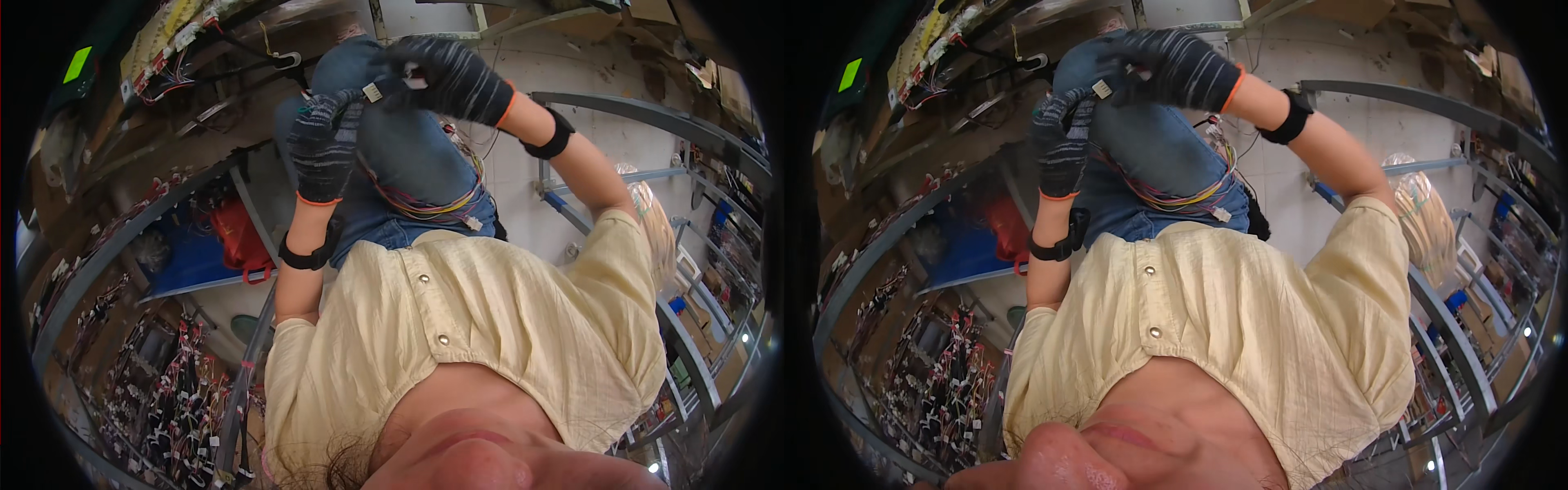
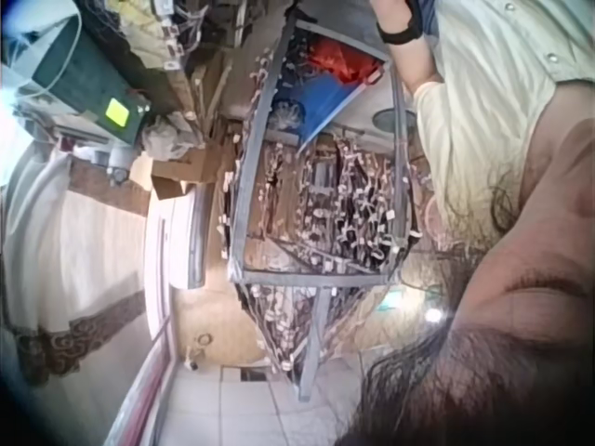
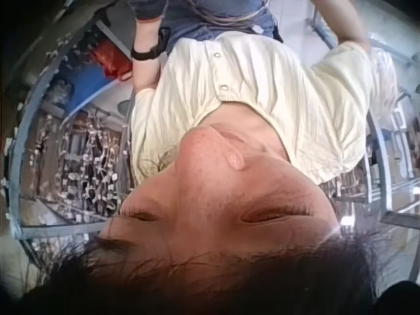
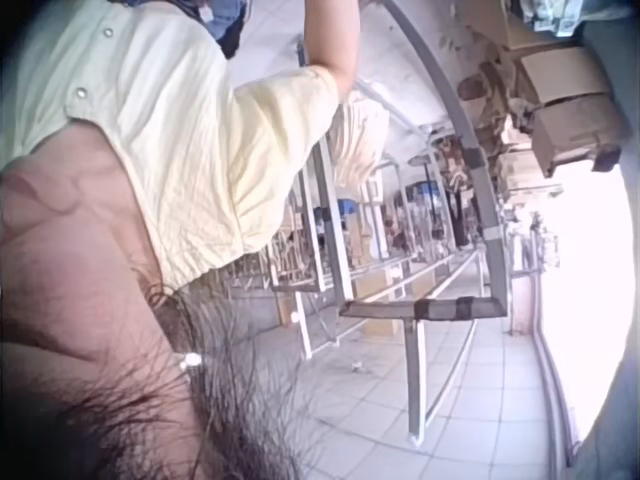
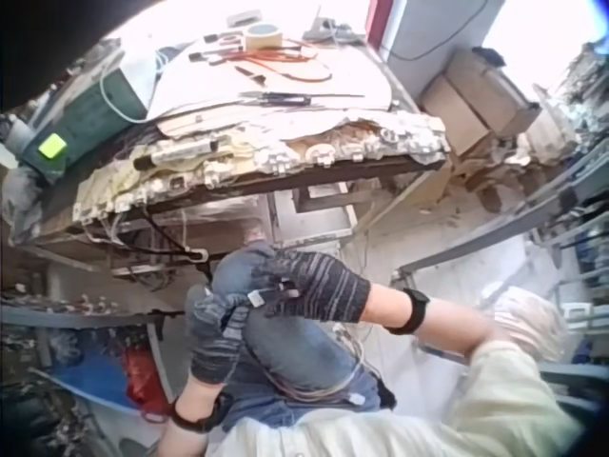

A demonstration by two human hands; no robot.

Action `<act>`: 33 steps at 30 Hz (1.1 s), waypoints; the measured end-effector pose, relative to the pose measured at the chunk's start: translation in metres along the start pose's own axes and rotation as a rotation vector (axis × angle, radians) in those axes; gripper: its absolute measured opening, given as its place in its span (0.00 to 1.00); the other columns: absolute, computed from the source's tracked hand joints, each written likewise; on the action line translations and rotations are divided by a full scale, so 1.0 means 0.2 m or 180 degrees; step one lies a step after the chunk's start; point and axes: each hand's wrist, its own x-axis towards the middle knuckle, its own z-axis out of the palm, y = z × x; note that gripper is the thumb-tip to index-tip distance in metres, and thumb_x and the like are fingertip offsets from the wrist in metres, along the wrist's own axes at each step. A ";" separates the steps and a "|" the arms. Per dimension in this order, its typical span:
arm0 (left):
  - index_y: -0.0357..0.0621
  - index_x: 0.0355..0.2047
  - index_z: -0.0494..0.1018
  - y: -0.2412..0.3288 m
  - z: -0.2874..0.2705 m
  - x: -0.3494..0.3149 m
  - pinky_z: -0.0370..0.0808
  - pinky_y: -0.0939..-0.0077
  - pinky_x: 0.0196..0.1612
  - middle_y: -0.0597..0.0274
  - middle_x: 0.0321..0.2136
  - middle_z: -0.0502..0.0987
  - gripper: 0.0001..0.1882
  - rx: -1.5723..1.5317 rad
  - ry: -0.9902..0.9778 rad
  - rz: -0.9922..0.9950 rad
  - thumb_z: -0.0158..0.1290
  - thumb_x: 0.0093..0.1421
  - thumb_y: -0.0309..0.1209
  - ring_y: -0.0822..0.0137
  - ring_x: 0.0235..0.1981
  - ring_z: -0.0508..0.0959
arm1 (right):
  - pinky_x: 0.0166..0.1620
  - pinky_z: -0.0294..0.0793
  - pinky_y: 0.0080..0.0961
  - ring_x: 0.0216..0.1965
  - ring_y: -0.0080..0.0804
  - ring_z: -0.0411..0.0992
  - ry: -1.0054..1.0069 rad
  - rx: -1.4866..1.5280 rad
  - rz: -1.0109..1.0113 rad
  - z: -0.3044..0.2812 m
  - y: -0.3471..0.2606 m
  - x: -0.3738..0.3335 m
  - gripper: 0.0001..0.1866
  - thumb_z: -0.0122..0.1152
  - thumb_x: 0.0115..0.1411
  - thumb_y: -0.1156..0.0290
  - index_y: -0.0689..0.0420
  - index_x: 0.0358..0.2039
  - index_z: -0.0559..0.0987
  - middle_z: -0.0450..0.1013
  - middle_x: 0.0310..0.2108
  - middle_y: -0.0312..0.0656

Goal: Connecting wires and electrical connectors to a wiring harness assembly on a workbench.

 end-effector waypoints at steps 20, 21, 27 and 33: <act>0.43 0.31 0.76 0.17 -0.22 -0.01 0.71 0.70 0.39 0.61 0.28 0.76 0.11 -0.0081 0.0565 0.0282 0.62 0.45 0.21 0.62 0.31 0.76 | 0.16 0.58 0.09 0.15 0.09 0.60 0.0108 0.1989 0.1336 0.03 -0.39 -0.05 0.18 0.64 0.52 0.75 0.53 0.45 0.76 0.75 0.28 0.31; 0.43 0.31 0.76 0.18 -0.23 -0.01 0.71 0.70 0.39 0.61 0.28 0.76 0.11 -0.0077 0.0568 0.0279 0.62 0.45 0.21 0.62 0.31 0.76 | 0.16 0.58 0.10 0.15 0.09 0.60 0.0077 0.1840 0.1207 0.03 -0.39 -0.05 0.18 0.64 0.52 0.76 0.53 0.45 0.76 0.75 0.28 0.30; 0.41 0.33 0.75 0.20 -0.24 -0.02 0.71 0.68 0.41 0.58 0.32 0.75 0.12 0.0399 0.0857 0.0450 0.62 0.46 0.22 0.59 0.35 0.75 | 0.18 0.58 0.09 0.17 0.08 0.61 0.0181 0.1544 0.0663 0.04 -0.38 -0.06 0.18 0.64 0.52 0.77 0.53 0.45 0.76 0.75 0.28 0.29; 0.38 0.33 0.74 0.25 -0.27 0.02 0.71 0.69 0.41 0.57 0.34 0.74 0.11 -0.0568 0.0362 0.0036 0.60 0.48 0.20 0.62 0.35 0.74 | 0.20 0.61 0.09 0.19 0.09 0.63 0.0075 0.1689 0.0227 0.01 -0.38 -0.05 0.18 0.64 0.52 0.76 0.53 0.45 0.76 0.76 0.33 0.32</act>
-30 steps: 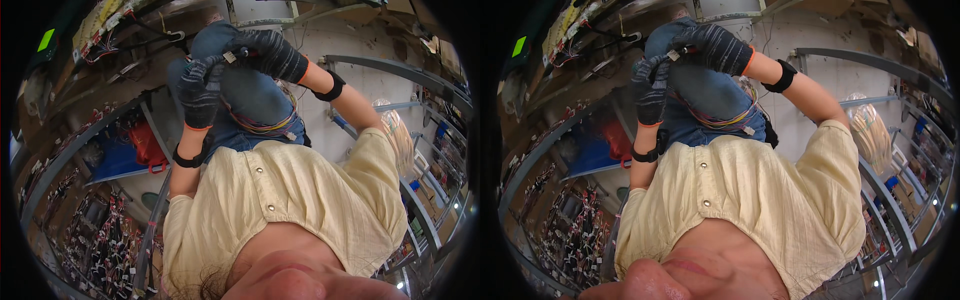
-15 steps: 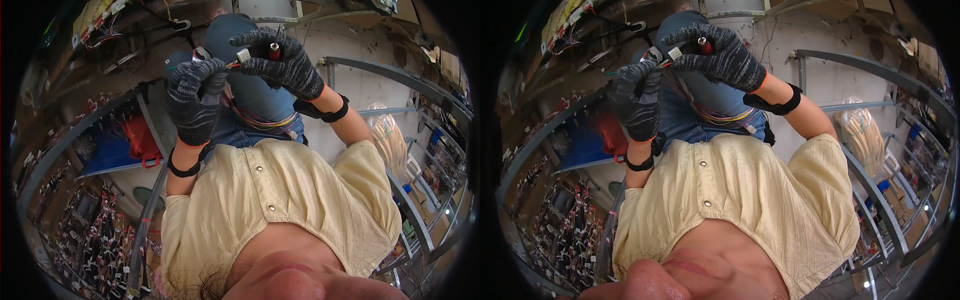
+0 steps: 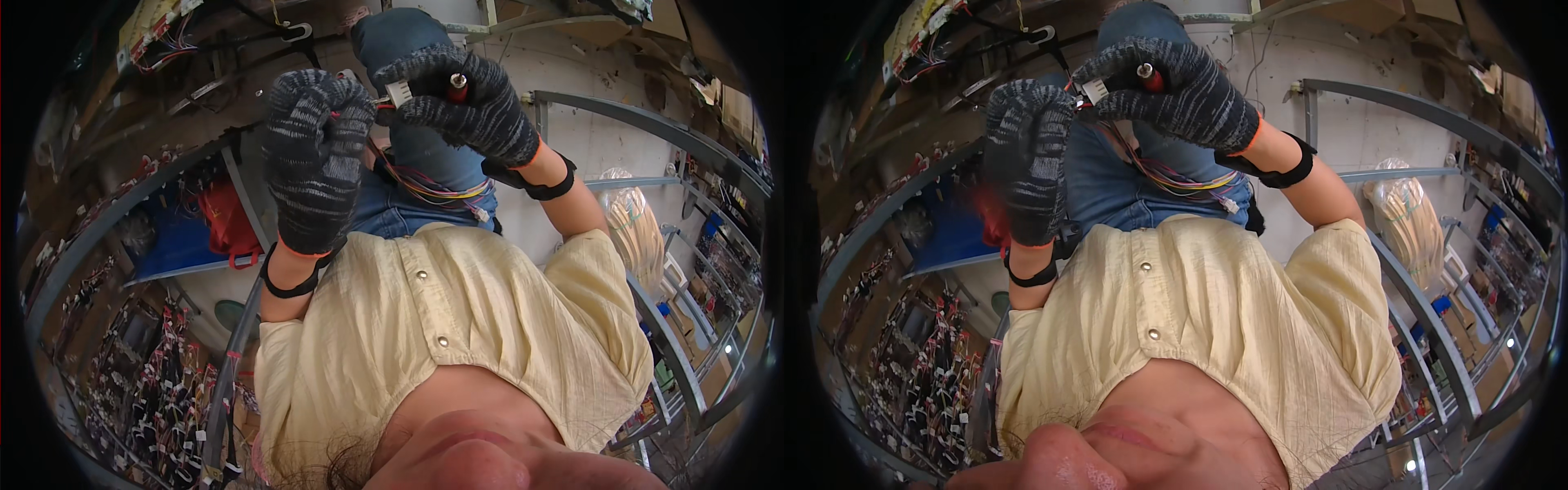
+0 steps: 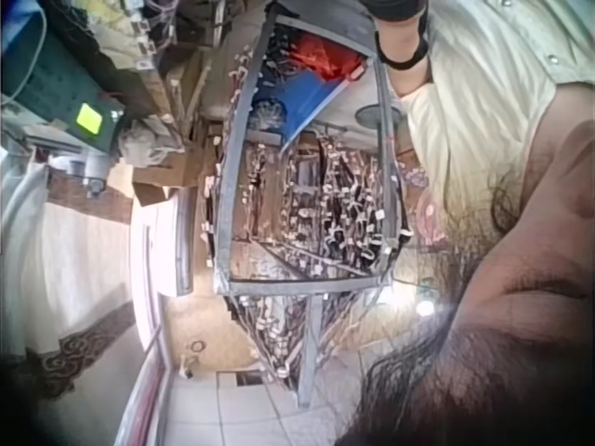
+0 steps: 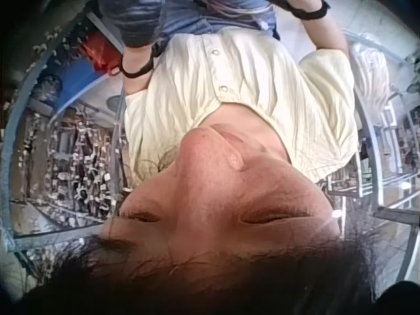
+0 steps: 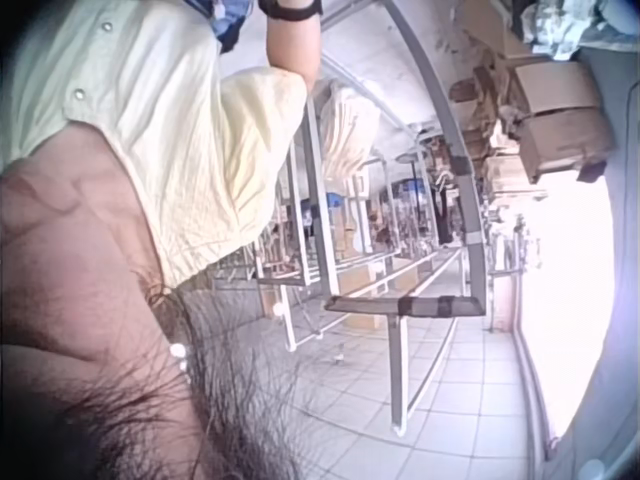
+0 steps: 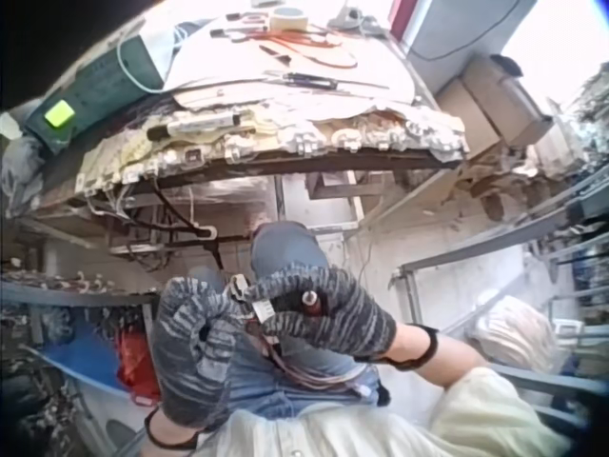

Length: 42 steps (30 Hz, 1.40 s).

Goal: Connecting wires and electrical connectors to a wiring harness assembly on a workbench.

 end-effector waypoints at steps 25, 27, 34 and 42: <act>0.38 0.34 0.74 -0.05 0.02 0.03 0.72 0.72 0.38 0.58 0.32 0.74 0.09 -0.0773 -0.0559 -0.0950 0.57 0.50 0.22 0.64 0.34 0.75 | 0.46 0.74 0.24 0.41 0.28 0.75 -0.0363 -0.0986 0.0111 -0.07 0.03 0.01 0.18 0.65 0.50 0.77 0.57 0.43 0.77 0.76 0.39 0.40; 0.38 0.34 0.74 -0.04 0.03 0.04 0.72 0.72 0.38 0.58 0.32 0.74 0.10 -0.0844 -0.0549 -0.0936 0.57 0.50 0.21 0.64 0.34 0.75 | 0.46 0.74 0.24 0.41 0.28 0.75 -0.0320 -0.0821 0.0039 -0.07 0.04 0.01 0.18 0.65 0.49 0.77 0.56 0.43 0.77 0.76 0.38 0.40; 0.39 0.33 0.75 -0.01 0.04 0.06 0.73 0.76 0.35 0.59 0.30 0.74 0.11 -0.0838 -0.0545 -0.1039 0.61 0.47 0.21 0.67 0.30 0.76 | 0.45 0.74 0.22 0.40 0.26 0.74 -0.0068 -0.0231 -0.0201 -0.08 0.06 0.01 0.17 0.64 0.51 0.78 0.57 0.43 0.76 0.76 0.39 0.39; 0.38 0.33 0.75 0.00 0.02 0.05 0.73 0.76 0.38 0.60 0.29 0.76 0.10 -0.1011 -0.0881 -0.1342 0.60 0.48 0.21 0.67 0.33 0.77 | 0.45 0.71 0.25 0.40 0.30 0.73 -0.0131 -0.0290 -0.0015 -0.10 0.02 -0.01 0.17 0.65 0.51 0.72 0.52 0.43 0.78 0.75 0.38 0.38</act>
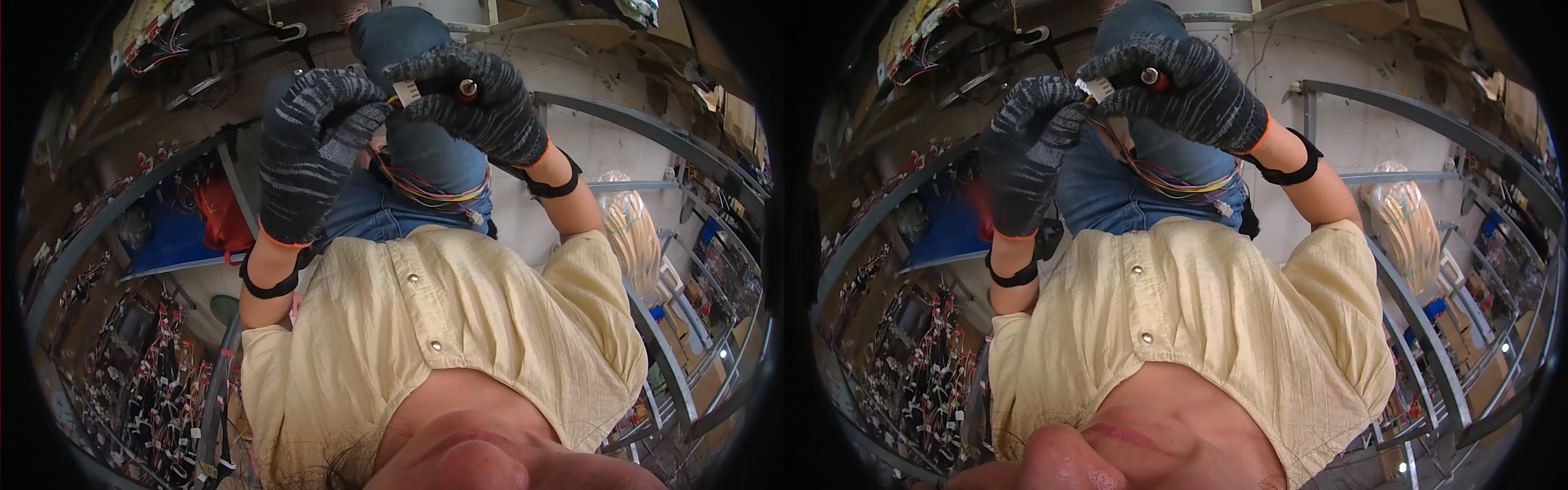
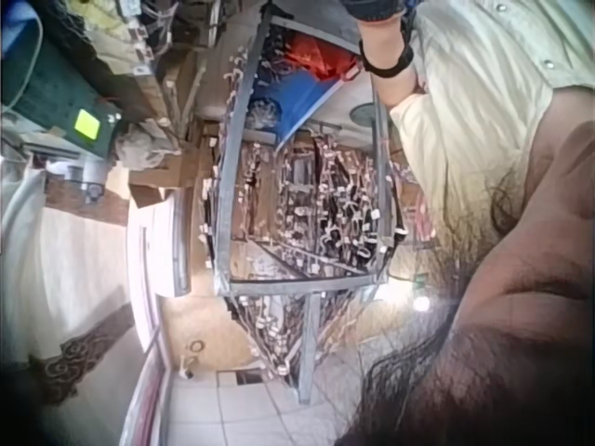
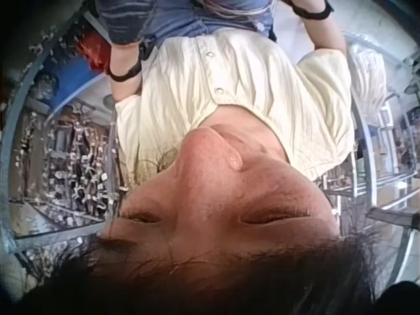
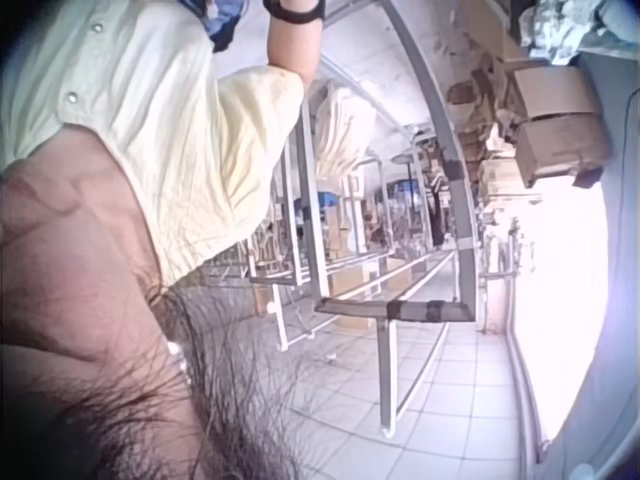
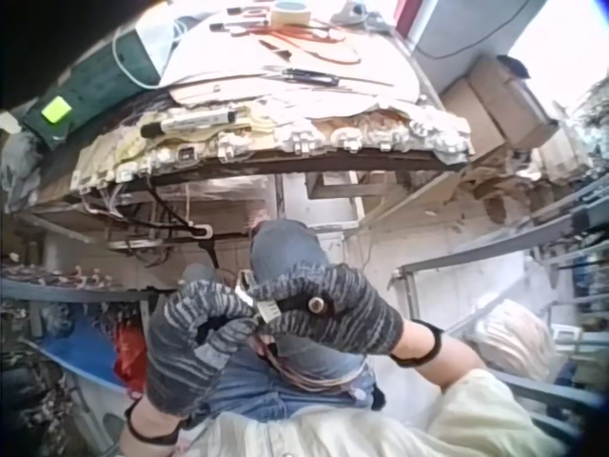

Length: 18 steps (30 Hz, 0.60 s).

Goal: Connecting wires and electrical connectors to a wiring harness assembly on a workbench.

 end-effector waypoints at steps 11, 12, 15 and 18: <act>0.39 0.31 0.75 0.02 0.06 -0.02 0.73 0.70 0.37 0.57 0.30 0.77 0.08 0.0816 0.0463 0.0651 0.59 0.49 0.21 0.60 0.32 0.77 | 0.36 0.74 0.21 0.31 0.28 0.76 -0.0150 -0.1054 -0.0411 0.00 -0.01 0.04 0.15 0.65 0.50 0.74 0.55 0.41 0.78 0.78 0.34 0.42; 0.39 0.31 0.75 0.03 0.06 -0.02 0.73 0.70 0.37 0.57 0.30 0.77 0.08 0.0826 0.0474 0.0652 0.59 0.49 0.21 0.60 0.32 0.77 | 0.33 0.74 0.19 0.29 0.25 0.75 -0.0138 -0.1005 -0.0449 0.00 -0.01 0.04 0.16 0.65 0.51 0.74 0.55 0.42 0.78 0.78 0.34 0.41; 0.39 0.29 0.75 0.07 0.04 -0.05 0.73 0.69 0.38 0.58 0.29 0.76 0.06 0.1378 0.0412 0.1012 0.59 0.49 0.23 0.59 0.33 0.77 | 0.40 0.73 0.23 0.38 0.28 0.74 -0.0042 -0.0008 0.0215 -0.01 -0.03 0.00 0.15 0.61 0.54 0.77 0.55 0.43 0.77 0.76 0.38 0.41; 0.40 0.30 0.75 -0.05 -0.06 -0.19 0.72 0.68 0.40 0.59 0.29 0.76 0.07 0.1740 0.0929 0.2302 0.59 0.51 0.26 0.58 0.35 0.76 | 0.44 0.72 0.23 0.42 0.26 0.73 0.0128 0.0607 0.0571 -0.03 -0.06 -0.03 0.14 0.58 0.56 0.78 0.56 0.44 0.75 0.75 0.41 0.39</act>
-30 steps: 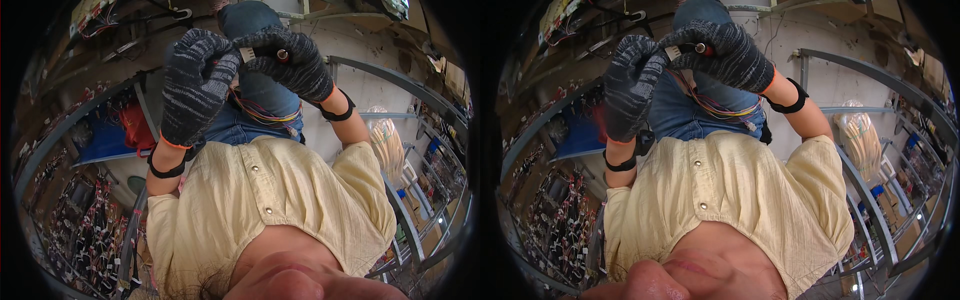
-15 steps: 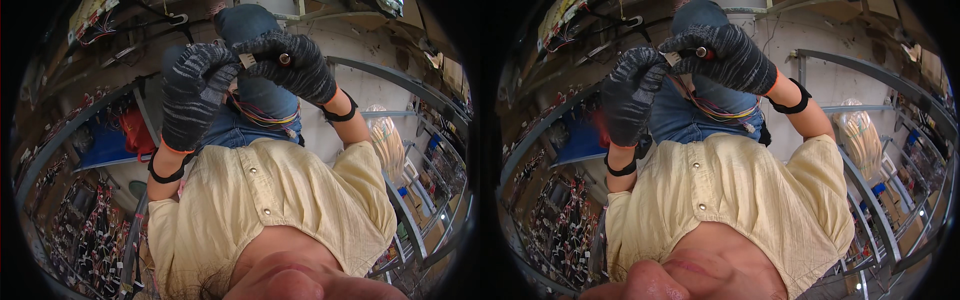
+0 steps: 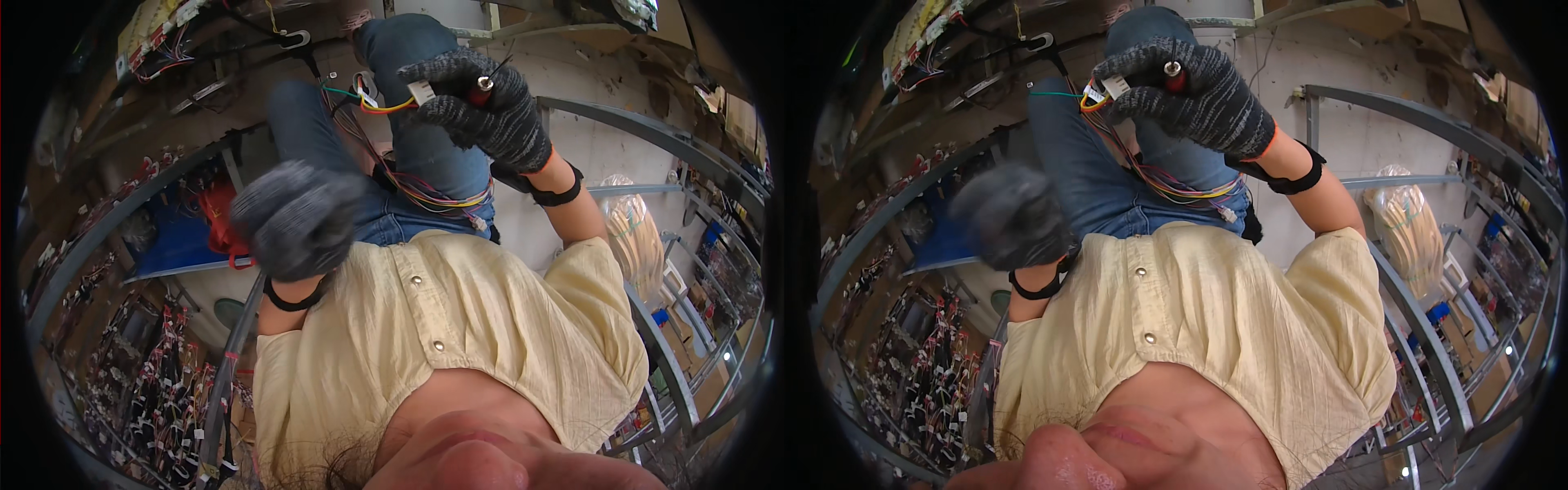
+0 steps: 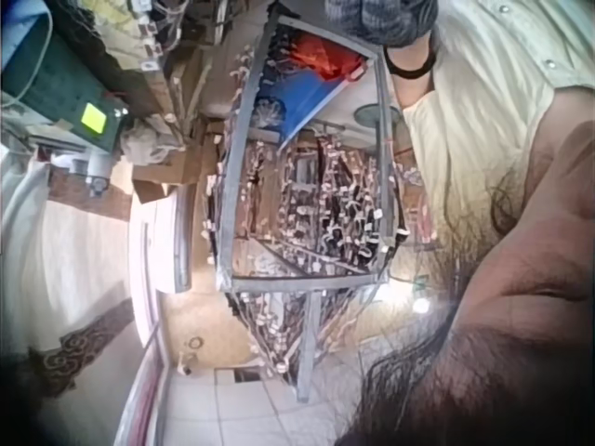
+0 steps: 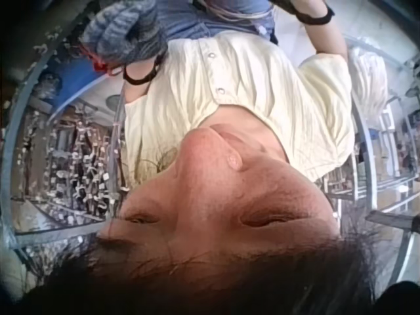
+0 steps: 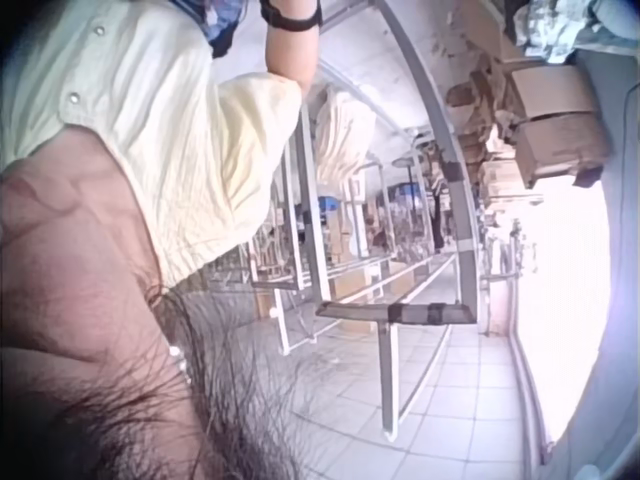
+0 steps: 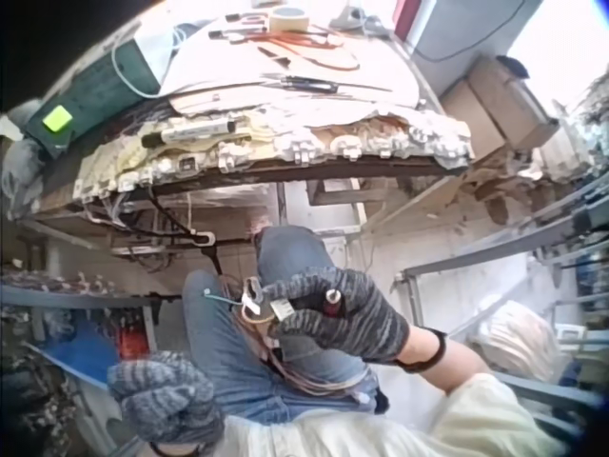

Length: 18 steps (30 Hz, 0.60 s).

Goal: Connecting wires and electrical connectors to a wiring harness assembly on a workbench.

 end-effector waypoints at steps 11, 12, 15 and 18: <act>0.37 0.35 0.76 -0.10 0.05 0.18 0.73 0.83 0.38 0.64 0.30 0.78 0.08 -0.1852 0.0062 -0.2511 0.57 0.53 0.21 0.75 0.31 0.77 | 0.18 0.63 0.10 0.16 0.13 0.67 0.0041 0.0113 0.0269 0.01 0.01 -0.01 0.16 0.59 0.56 0.72 0.57 0.47 0.74 0.77 0.27 0.39; 0.36 0.35 0.76 -0.11 0.06 0.17 0.74 0.84 0.36 0.64 0.31 0.79 0.08 -0.1944 -0.0041 -0.2388 0.56 0.53 0.20 0.76 0.31 0.77 | 0.17 0.63 0.10 0.16 0.14 0.66 0.0037 0.0113 0.0200 0.01 0.02 -0.01 0.16 0.59 0.57 0.72 0.57 0.47 0.74 0.76 0.27 0.39; 0.36 0.34 0.76 -0.06 0.05 0.20 0.74 0.84 0.36 0.63 0.31 0.79 0.07 -0.1976 -0.0151 -0.2403 0.56 0.53 0.20 0.77 0.30 0.77 | 0.17 0.63 0.10 0.15 0.14 0.66 0.0068 0.0446 0.0380 0.01 0.03 0.00 0.15 0.58 0.58 0.71 0.58 0.46 0.74 0.76 0.27 0.39; 0.36 0.34 0.76 -0.08 0.07 0.20 0.75 0.83 0.36 0.63 0.30 0.79 0.07 -0.2506 -0.0048 -0.2220 0.57 0.53 0.20 0.76 0.31 0.77 | 0.17 0.62 0.10 0.15 0.15 0.66 0.0114 0.0578 0.0583 0.02 0.02 0.01 0.16 0.58 0.58 0.69 0.57 0.46 0.74 0.76 0.26 0.39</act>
